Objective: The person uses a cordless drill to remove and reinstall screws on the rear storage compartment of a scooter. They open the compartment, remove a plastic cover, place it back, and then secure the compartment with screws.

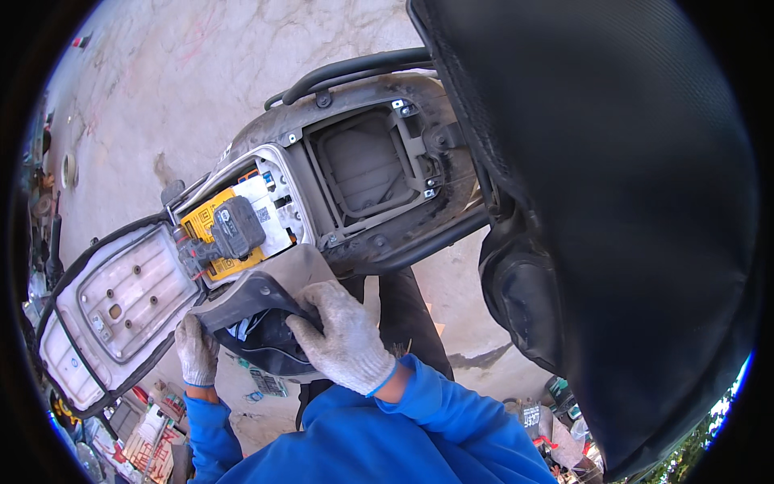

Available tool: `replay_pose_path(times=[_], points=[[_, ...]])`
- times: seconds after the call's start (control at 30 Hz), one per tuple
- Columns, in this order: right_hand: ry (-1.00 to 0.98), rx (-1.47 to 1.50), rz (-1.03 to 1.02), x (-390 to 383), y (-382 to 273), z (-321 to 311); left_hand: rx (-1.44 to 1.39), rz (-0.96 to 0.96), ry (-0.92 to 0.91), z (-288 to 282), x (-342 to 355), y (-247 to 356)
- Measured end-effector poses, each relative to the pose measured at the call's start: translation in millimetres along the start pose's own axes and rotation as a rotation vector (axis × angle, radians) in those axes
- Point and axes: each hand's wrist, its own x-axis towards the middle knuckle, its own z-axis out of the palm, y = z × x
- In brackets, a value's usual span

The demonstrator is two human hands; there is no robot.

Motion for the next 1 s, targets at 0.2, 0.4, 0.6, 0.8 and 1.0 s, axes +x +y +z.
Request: replay_pose_path(times=[0.2, 0.4, 0.6, 0.8, 1.0], points=[[0.038, 0.036, -0.036, 4, 4, -23, 0.061, 0.101, 0.038, 43, 0, 18], [0.072, 0.078, -0.087, 15, 12, -18, 0.02, 0.121, 0.06, 45, 7, 26], [0.173, 0.01, -0.052, 28, 16, -11, -0.088, 0.178, -0.008, 43, 28, 17], [0.233, -0.087, -0.101, 34, 26, -8, 0.054, 0.426, 0.093, 23, 37, -42], [0.215, -0.063, -0.173, 21, 63, -12, -0.151, 0.325, -0.399, 67, 18, -6]])
